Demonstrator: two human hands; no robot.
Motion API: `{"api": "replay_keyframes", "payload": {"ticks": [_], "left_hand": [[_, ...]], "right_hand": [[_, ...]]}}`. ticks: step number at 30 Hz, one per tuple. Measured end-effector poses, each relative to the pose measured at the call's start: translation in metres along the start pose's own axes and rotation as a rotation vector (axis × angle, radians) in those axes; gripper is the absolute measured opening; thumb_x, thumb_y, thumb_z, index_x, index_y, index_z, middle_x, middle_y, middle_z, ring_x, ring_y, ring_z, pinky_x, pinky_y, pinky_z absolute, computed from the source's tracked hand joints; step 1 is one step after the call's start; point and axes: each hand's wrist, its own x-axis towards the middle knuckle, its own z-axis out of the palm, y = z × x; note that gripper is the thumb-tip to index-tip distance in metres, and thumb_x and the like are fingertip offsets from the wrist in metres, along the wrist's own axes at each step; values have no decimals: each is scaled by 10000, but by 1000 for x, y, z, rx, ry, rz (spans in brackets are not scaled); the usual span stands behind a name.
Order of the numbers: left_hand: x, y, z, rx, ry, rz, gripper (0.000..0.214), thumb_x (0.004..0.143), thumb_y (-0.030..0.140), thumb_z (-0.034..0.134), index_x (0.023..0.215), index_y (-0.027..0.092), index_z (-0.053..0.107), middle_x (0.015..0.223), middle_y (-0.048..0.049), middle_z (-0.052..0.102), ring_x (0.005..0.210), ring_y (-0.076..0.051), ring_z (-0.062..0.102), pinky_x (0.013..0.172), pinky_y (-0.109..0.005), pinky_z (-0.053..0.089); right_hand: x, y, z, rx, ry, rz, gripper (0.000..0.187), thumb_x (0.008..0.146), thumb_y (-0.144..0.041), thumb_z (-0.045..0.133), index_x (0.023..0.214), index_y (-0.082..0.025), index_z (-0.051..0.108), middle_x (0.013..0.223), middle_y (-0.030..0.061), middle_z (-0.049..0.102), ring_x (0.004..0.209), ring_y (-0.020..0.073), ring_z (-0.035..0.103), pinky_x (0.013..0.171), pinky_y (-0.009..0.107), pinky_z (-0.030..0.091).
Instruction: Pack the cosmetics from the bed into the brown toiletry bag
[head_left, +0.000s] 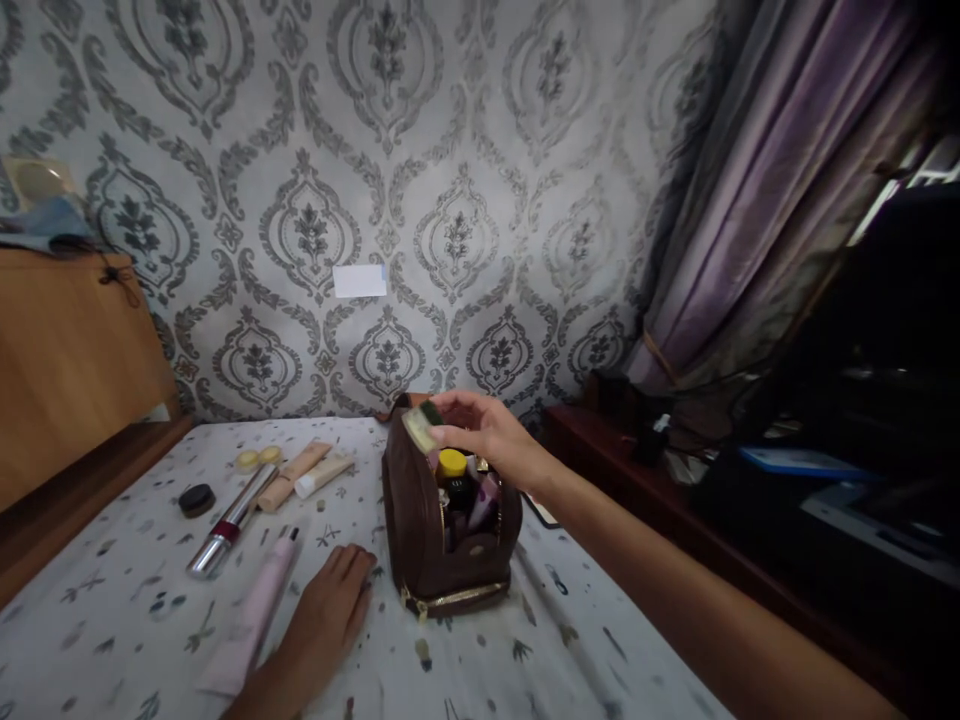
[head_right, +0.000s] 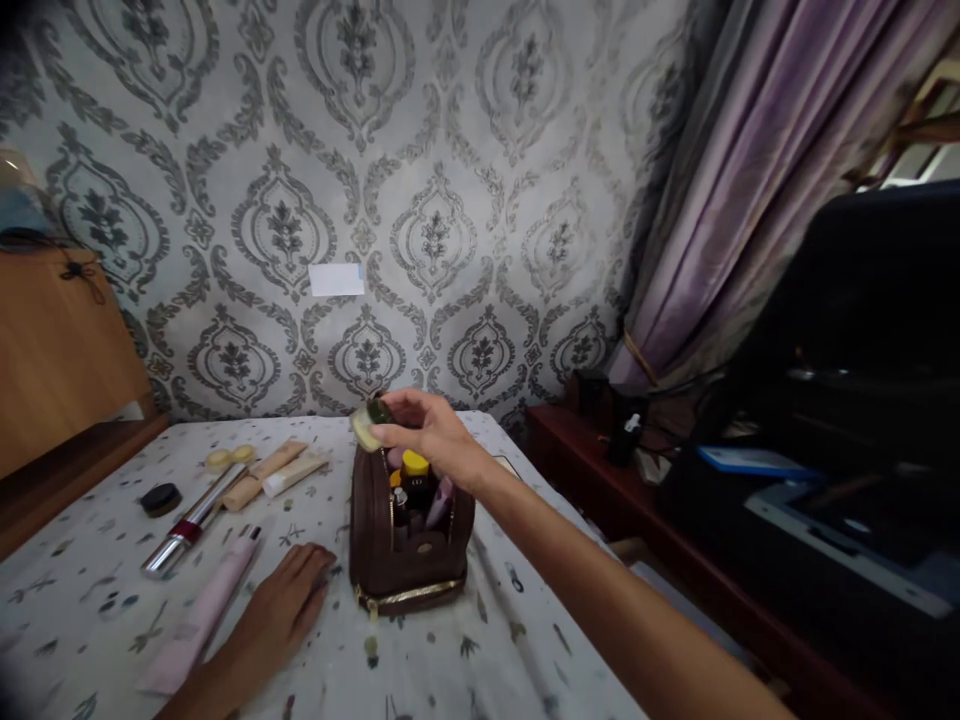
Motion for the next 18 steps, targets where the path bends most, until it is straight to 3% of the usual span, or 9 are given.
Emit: {"api": "replay_keyframes", "payload": {"ticks": [4,10,14,18], "left_hand": [[-4,-7,7,71,60,71,259,942,214,461,1152,252,607,1098,-70,697,1000,-246,672,900,-404,576],[-5,-14,7,116,67,134,287,934,245,497,1202,285,590,1139,-43,706,1035,-233,682,907,-353,584],[-6,-17,4,99,15,120,302,923,236,500,1190,315,615,1137,-28,714,1040,-224,681,917,-322,580],[-12,-23,4,25,-36,59,377,891,320,523,1242,422,611,1144,-13,711,1072,-272,662,931,-378,579]], "right_hand": [[15,11,-32,-175,45,-51,314,628,-347,841,858,-195,691,837,4,730,764,177,662,711,300,520],[38,36,-61,-701,50,-19,336,648,-259,794,955,-169,689,831,14,707,747,174,634,679,279,476],[55,38,-58,-1057,-83,-9,309,668,-253,781,955,-165,705,857,26,703,780,185,622,675,265,429],[71,42,-51,-1170,-317,-67,286,668,-203,758,952,-196,724,917,22,729,847,207,648,694,251,426]]}}
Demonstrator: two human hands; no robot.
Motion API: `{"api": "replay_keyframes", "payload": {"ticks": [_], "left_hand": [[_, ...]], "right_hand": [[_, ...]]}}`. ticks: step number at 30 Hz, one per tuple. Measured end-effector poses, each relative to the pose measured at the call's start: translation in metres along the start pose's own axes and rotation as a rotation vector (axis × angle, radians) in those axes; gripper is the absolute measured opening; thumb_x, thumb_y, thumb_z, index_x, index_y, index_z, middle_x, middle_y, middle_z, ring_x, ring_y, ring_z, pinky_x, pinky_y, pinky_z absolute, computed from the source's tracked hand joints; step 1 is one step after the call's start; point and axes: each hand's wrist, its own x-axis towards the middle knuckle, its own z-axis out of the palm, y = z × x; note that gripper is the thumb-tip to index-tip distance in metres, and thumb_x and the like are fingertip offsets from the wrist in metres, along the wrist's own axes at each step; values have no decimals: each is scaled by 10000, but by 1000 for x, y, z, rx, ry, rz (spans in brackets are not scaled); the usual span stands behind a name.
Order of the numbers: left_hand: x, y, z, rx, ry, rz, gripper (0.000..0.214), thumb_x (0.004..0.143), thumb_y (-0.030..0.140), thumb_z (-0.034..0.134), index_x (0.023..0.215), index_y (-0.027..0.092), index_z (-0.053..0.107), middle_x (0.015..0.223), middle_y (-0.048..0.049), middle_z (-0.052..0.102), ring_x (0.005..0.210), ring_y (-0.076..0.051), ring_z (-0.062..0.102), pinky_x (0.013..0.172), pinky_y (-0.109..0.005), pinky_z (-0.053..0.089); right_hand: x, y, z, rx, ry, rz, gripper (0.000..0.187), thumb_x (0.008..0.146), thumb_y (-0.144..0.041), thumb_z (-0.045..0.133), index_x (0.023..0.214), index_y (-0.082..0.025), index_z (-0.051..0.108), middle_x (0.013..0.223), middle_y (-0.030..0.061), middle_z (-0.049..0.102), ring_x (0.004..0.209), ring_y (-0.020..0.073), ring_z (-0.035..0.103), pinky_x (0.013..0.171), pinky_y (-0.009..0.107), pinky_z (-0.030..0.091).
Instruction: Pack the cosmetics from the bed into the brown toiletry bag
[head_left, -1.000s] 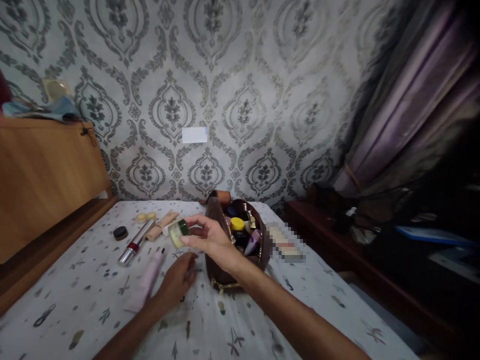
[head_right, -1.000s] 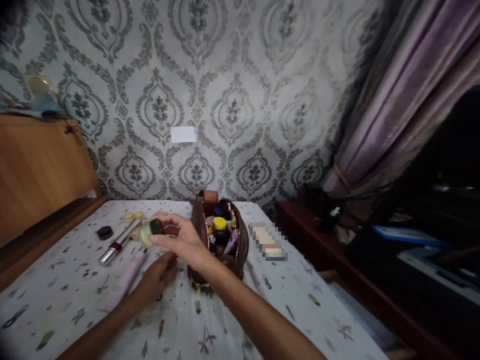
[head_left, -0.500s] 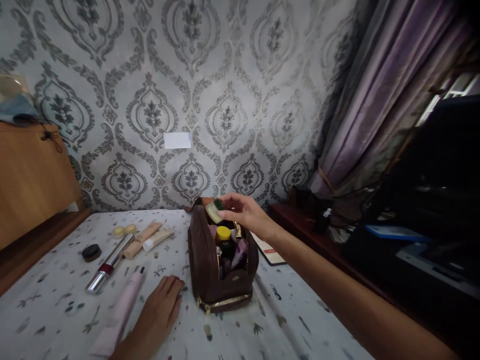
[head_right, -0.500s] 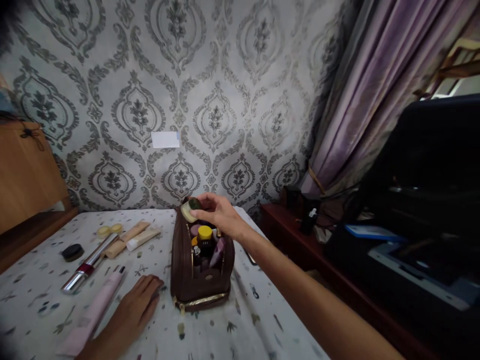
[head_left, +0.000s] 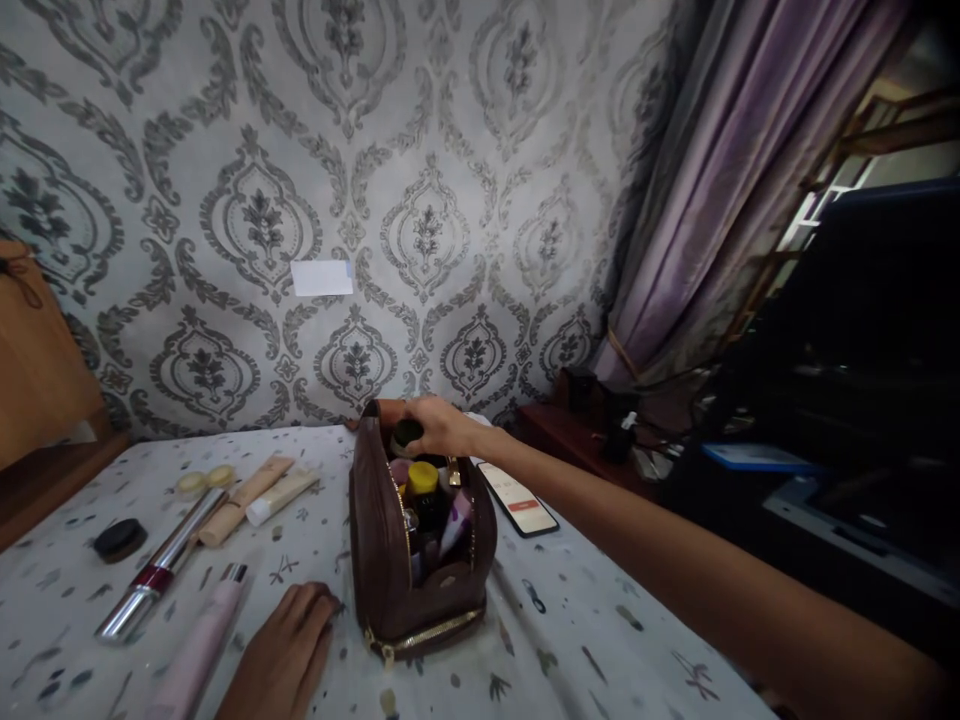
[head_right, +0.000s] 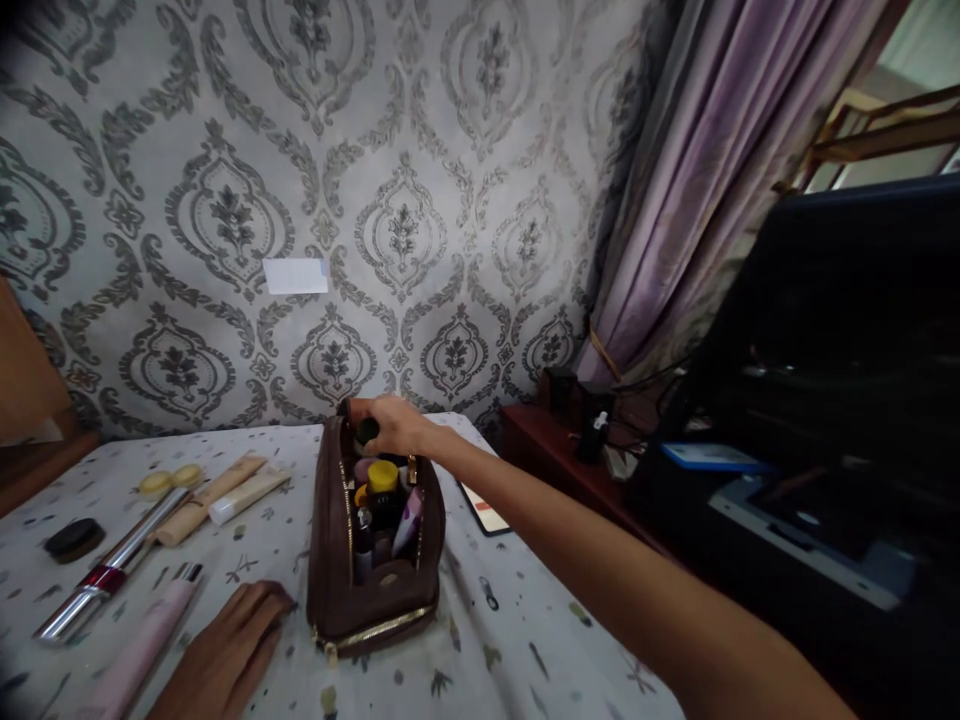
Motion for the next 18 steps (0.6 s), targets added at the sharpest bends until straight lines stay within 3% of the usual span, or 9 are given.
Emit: {"api": "replay_keyframes", "payload": {"ticks": [5,13,18], "left_hand": [[-5,-7,6,-6,-3,-49,420,895,341,508,1282,486,581,1168,0,694,1090,-295,648,932,-436,587],[-8,-12,11,-24,-20,-63,429,887,350,505,1276,510,590,1165,7,694,1099,-307,637,905,-444,604],[-12,-14,9,-34,-36,-40,458,874,346,508,1287,534,573,1166,18,698,1102,-300,635,895,-412,607]], "right_hand": [[20,11,17,-112,-109,-8,260,572,-212,817,817,-175,740,877,71,732,857,264,657,723,288,454],[38,29,26,-79,-244,27,180,492,-221,837,577,-190,681,599,13,649,714,229,642,678,289,472],[44,28,26,-99,-294,50,247,467,-250,850,487,-213,607,501,-24,559,616,191,598,622,278,465]]}}
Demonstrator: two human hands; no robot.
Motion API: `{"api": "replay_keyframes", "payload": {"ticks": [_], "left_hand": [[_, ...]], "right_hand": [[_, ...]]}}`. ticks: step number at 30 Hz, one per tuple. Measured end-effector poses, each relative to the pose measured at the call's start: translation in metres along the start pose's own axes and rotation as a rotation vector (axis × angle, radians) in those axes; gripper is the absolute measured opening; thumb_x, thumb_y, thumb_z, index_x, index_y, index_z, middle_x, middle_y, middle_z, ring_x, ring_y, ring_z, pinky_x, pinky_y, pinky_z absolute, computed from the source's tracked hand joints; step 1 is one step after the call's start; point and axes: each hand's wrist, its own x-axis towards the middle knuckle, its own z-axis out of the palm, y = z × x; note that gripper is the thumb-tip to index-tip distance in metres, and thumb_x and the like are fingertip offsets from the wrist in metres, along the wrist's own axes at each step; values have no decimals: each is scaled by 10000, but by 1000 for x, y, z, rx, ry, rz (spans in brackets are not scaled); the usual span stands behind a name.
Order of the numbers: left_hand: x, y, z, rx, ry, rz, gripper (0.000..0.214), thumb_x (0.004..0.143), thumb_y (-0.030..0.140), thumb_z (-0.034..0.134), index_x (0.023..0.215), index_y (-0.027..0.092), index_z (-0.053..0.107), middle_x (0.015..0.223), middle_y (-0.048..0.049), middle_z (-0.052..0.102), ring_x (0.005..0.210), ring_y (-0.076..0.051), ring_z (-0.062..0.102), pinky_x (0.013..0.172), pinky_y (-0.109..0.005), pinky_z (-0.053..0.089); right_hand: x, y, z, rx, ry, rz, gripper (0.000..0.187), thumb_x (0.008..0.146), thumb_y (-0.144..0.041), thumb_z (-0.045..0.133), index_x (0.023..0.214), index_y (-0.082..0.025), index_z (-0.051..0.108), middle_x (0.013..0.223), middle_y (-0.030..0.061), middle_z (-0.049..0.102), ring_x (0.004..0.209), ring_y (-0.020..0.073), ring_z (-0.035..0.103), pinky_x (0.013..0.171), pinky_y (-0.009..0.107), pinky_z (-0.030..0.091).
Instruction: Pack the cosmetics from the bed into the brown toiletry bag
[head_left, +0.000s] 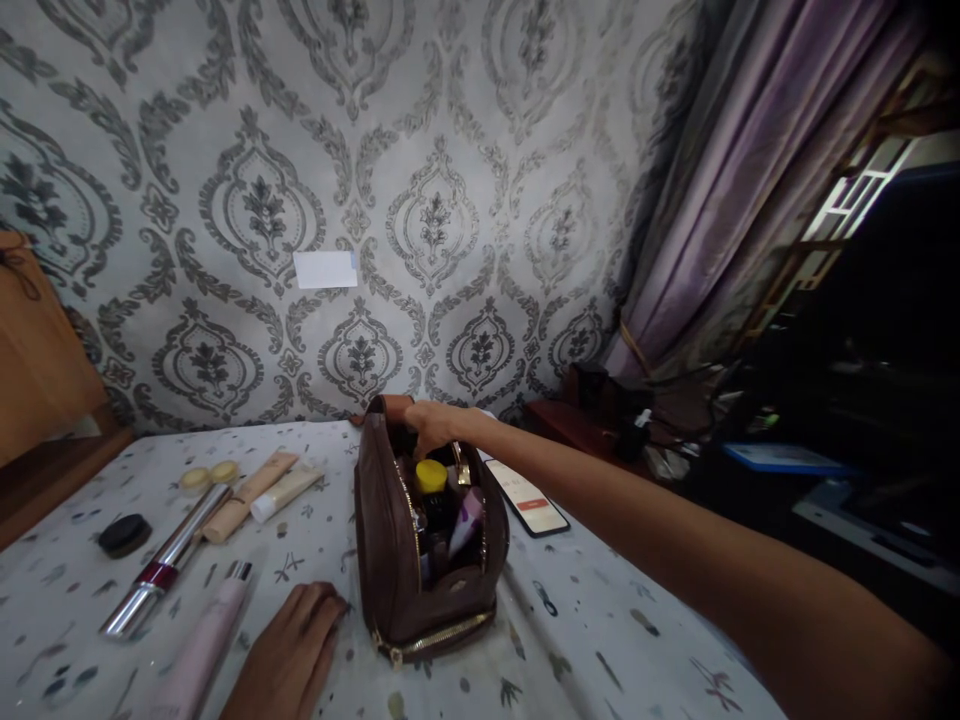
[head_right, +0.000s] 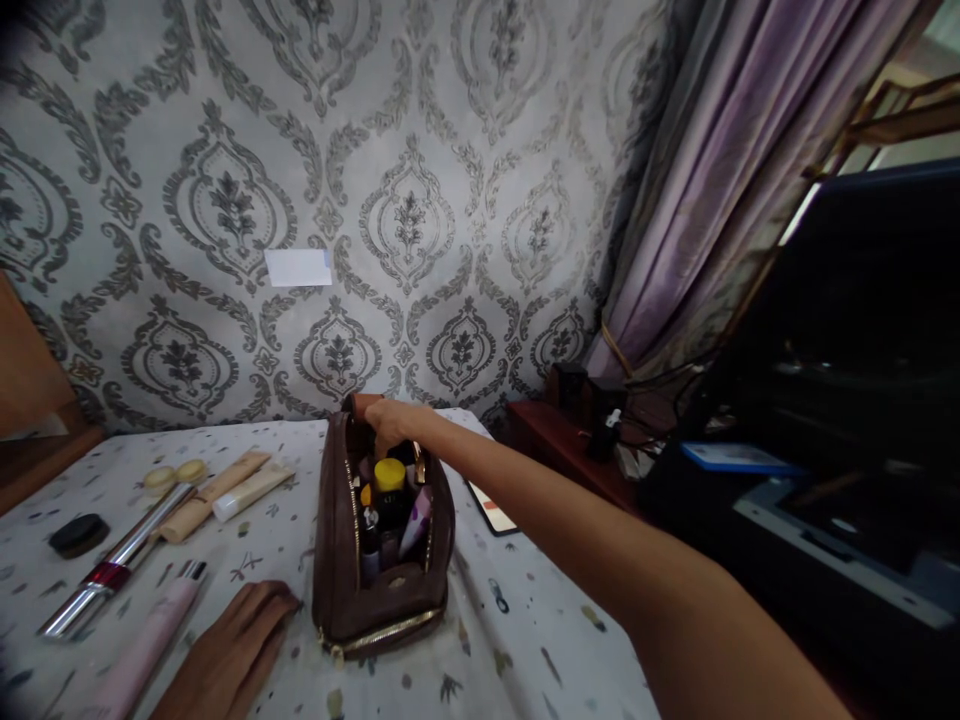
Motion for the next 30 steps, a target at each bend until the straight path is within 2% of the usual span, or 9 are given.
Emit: {"api": "replay_keyframes", "payload": {"ticks": [6,9,13,16,21,26,30], "left_hand": [[3,1,0,8,-10,0,471,891,327,487,1309,534,551,1189,19,683,1103,-296,632,908,-418,599],[3,2,0,9,-10,0,455,900,332,481,1304,527,553,1211,20,675,1108,-295,628,928,-423,590],[2,2,-1,10,-7,8,436,895,360,504,1300,511,562,1225,20,671,1101,-294,630,932,-418,588],[3,2,-1,18,1,9,429,907,359,504,1308,498,561,1219,18,674,1102,-284,632,930,-408,591],[3,0,0,31,7,22,385,933,365,492,1292,466,590,1199,25,685,1093,-248,644,927,-354,589],[2,-1,2,42,23,29,376,931,367,507,1289,438,600,1217,10,687,1114,-256,641,940,-367,583],[5,3,1,45,24,28,353,937,355,492,1258,428,620,1195,-6,689,1098,-269,649,937,-395,588]], "right_hand": [[-3,-5,-5,15,-47,2,239,521,-271,824,487,-204,597,533,-4,572,621,212,590,637,315,451],[-8,-8,-8,39,-28,7,198,527,-281,834,633,-195,690,632,4,641,683,214,613,653,296,452],[-12,-13,-11,18,7,-9,303,561,-294,840,830,-189,746,796,29,706,767,225,640,674,282,454],[-14,-18,-13,-74,-47,3,275,620,-300,814,856,-172,754,817,49,722,775,227,651,663,275,452],[-16,-28,-17,-238,-167,54,355,716,-321,755,1008,-120,746,957,102,747,870,241,678,660,260,458],[-19,-36,-17,-300,-204,87,286,740,-246,717,978,-91,755,976,140,750,895,271,691,656,275,462],[-22,-38,-18,-313,-196,88,263,735,-243,726,953,-101,761,969,135,753,878,264,696,657,273,464]]}}
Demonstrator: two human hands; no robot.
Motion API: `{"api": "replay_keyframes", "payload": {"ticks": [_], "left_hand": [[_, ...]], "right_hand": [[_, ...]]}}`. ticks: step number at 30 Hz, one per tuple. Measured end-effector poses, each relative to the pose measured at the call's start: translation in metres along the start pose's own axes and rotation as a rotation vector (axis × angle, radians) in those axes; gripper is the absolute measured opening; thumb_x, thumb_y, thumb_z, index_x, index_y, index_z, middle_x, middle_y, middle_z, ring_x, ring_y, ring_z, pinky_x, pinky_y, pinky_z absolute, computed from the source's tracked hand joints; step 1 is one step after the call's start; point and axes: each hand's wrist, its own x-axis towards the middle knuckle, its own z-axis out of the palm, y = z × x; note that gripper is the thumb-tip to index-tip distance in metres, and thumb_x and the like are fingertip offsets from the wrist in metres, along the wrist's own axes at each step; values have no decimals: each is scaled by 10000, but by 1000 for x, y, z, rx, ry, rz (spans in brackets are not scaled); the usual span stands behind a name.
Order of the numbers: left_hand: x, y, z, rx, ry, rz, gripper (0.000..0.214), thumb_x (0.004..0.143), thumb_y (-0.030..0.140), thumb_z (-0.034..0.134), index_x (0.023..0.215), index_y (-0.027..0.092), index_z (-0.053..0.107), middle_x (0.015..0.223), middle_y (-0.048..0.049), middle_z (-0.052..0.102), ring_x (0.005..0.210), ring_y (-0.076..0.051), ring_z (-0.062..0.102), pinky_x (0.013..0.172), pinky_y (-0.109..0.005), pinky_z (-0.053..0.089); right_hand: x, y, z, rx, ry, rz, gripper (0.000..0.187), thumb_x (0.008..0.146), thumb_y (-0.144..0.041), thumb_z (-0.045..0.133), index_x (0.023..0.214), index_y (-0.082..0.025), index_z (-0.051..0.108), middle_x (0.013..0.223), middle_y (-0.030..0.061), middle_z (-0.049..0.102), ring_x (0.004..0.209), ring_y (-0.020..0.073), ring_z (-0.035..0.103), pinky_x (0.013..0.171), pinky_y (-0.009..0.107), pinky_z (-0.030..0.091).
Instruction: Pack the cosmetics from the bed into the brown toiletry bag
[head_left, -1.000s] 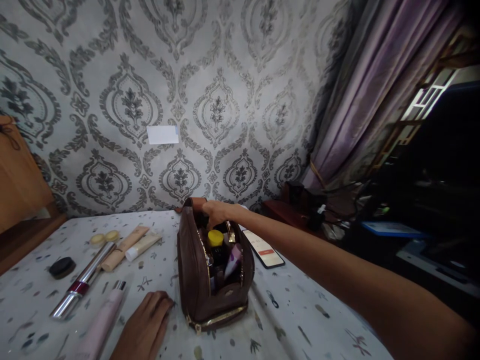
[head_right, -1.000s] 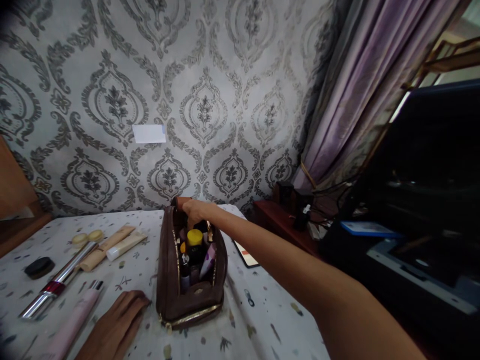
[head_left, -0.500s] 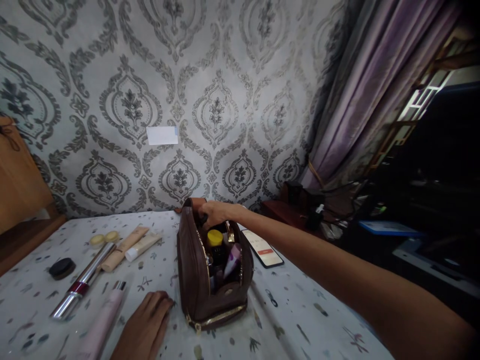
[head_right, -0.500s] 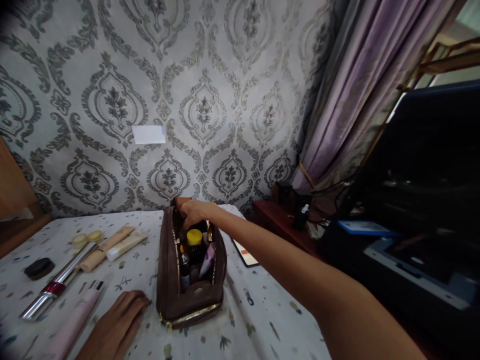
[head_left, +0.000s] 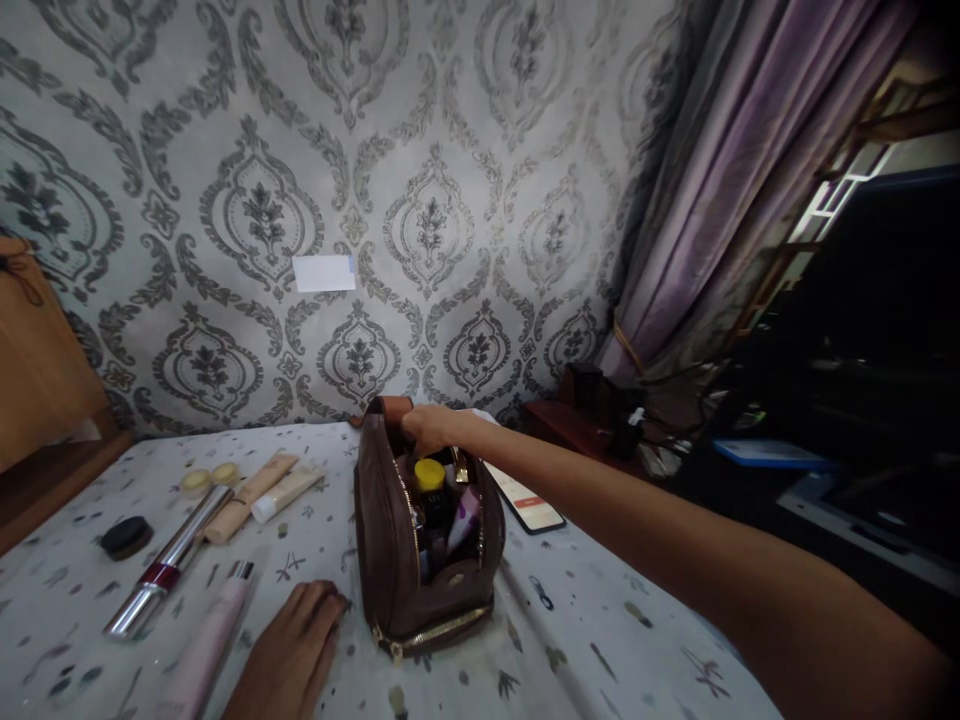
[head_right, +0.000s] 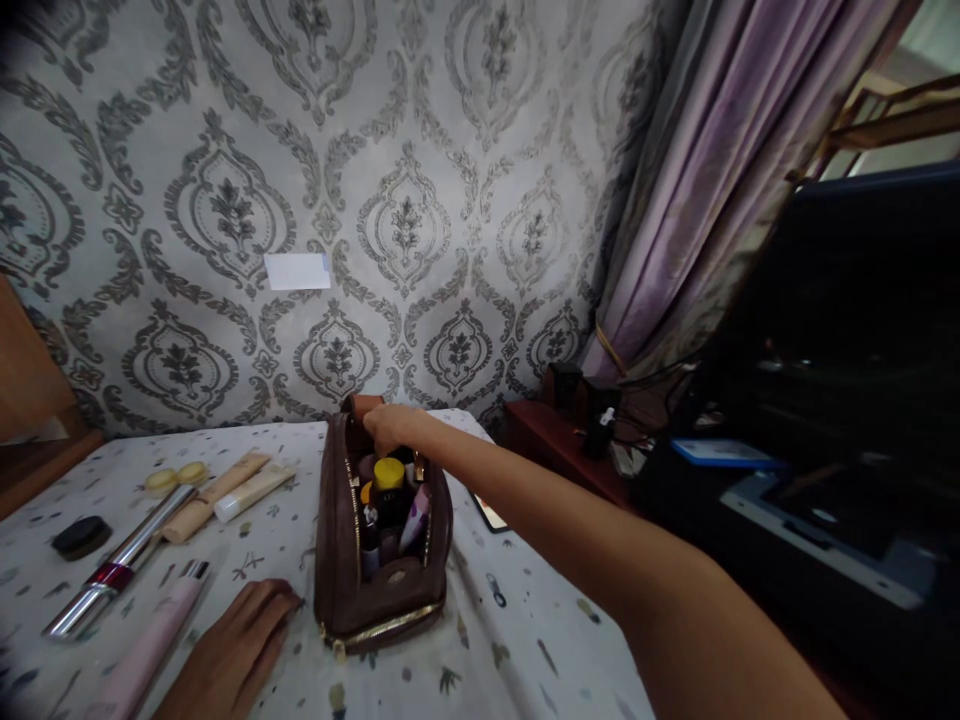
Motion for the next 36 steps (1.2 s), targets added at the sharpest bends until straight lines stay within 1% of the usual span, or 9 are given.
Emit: {"api": "replay_keyframes", "payload": {"ticks": [5,8,11,16,19,23,29,33,36], "left_hand": [[7,8,-6,-4,-11,12,350,942,313,475,1248,420,609,1178,-25,677,1079,-271,649,927,-415,593],[11,12,-10,-10,-26,21,339,939,292,483,1237,394,610,1129,-40,677,1034,-262,654,888,-401,604],[16,18,-13,-13,-25,39,296,940,256,488,1194,328,619,1100,-54,676,1006,-244,653,861,-370,602],[25,32,-22,-33,-1,73,200,947,179,452,1057,239,608,997,-56,668,890,-207,646,782,-323,586],[29,39,-29,-49,-21,62,191,945,158,438,1027,232,593,982,-54,659,870,-198,640,769,-312,580],[30,42,-33,-38,-13,64,186,944,158,440,1012,241,592,996,-52,663,897,-206,642,782,-318,580],[27,39,-31,-7,-1,71,210,928,152,463,1064,241,597,1025,-48,668,920,-207,642,805,-316,581],[26,38,-30,-1,-11,56,213,932,152,459,1062,235,607,1021,-47,666,922,-206,639,810,-324,577],[25,37,-27,-11,-27,36,207,943,160,452,1049,236,614,1010,-47,663,913,-201,633,804,-322,572]], "right_hand": [[-3,1,-1,11,92,-15,181,797,-192,665,935,-121,759,963,118,758,876,228,690,694,254,461],[-7,-1,-1,14,210,-18,234,876,-151,556,1020,-107,735,1052,151,743,949,234,676,759,266,452],[-16,-7,0,17,273,-40,253,906,-146,509,1017,-114,733,1045,149,744,950,235,669,765,273,439],[-35,-19,8,23,215,-172,187,868,-182,586,915,-141,762,932,99,764,825,196,668,663,249,404],[-40,-18,15,34,173,-194,172,835,-238,645,877,-137,777,885,98,767,770,190,660,610,248,379],[-39,-12,20,107,154,-235,137,802,-201,678,858,-148,791,827,65,767,730,163,646,615,227,381],[-35,-7,24,166,166,-265,111,787,-187,692,812,-135,788,764,50,753,661,142,615,596,219,375],[-31,-1,29,183,220,-316,162,849,-179,632,893,-140,783,851,61,763,728,148,631,654,215,394],[-32,2,25,176,277,-279,196,880,-144,574,897,-134,769,865,66,754,742,148,616,674,222,384]]}}
